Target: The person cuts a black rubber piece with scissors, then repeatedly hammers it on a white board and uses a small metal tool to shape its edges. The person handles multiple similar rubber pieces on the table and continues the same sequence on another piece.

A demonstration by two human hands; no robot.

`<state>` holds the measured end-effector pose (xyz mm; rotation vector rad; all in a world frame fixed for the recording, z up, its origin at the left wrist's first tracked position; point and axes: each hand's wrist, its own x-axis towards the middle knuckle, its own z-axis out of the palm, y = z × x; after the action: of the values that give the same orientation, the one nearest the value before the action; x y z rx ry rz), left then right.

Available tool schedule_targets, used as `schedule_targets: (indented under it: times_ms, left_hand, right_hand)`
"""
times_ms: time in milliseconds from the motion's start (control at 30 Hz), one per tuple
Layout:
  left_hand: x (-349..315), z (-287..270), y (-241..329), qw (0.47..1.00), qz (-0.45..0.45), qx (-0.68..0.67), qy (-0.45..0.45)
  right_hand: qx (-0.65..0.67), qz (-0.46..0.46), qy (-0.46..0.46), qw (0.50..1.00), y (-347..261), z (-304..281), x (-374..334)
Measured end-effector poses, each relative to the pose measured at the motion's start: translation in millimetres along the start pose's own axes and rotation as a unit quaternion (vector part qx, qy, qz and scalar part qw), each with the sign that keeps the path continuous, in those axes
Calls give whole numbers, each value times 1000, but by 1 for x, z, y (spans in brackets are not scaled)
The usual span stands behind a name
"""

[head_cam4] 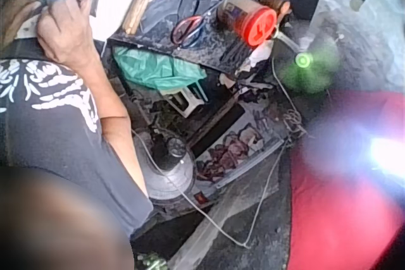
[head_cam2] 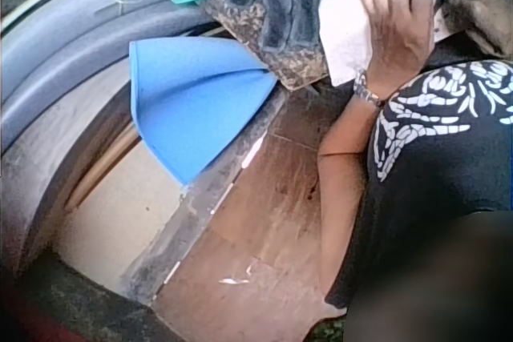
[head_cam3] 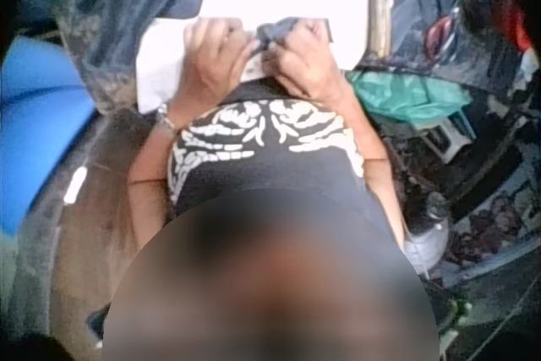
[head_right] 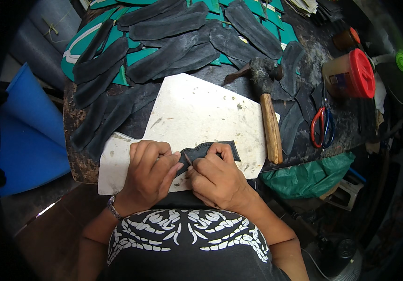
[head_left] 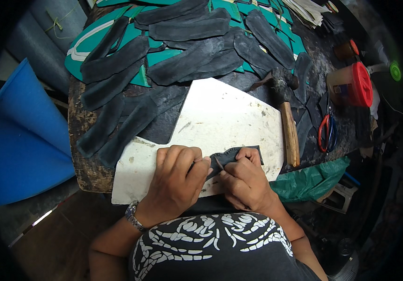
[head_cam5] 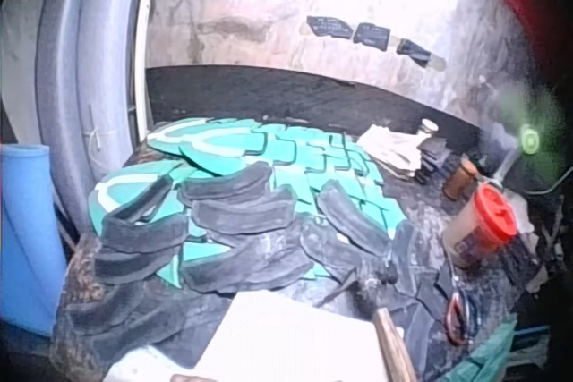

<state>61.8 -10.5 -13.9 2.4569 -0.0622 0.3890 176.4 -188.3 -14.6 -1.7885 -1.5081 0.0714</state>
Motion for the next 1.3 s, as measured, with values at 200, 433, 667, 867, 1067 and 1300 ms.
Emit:
schedule_targets:
  times_ms: [200,433,667,867,1067,1300]
  left_hand:
    - [1,0,0,1000,3,-11,10]
    - [-7,0,1,1000,-3,-13,14]
    - [-10,1,1,1000,-1,-17,16]
    - [-14,-5,3,1000,-13,-23,7]
    - [-16,-7,4,1000,-18,0,0]
    - [-5,7,14,1000,24,-1,-5]
  right_hand:
    - [-26,1,-25,999,-2,-1,1]
    - [-35,-10,-38,999,-2,-1,1]
    - [4,10,-21,1000,-2,-3,2]
    - [-30,-1,-54,998,-1,-1,-3]
    - [109,123,82,983,-17,-44,10]
    - [-332,320,-6,887,36,-62,-1]
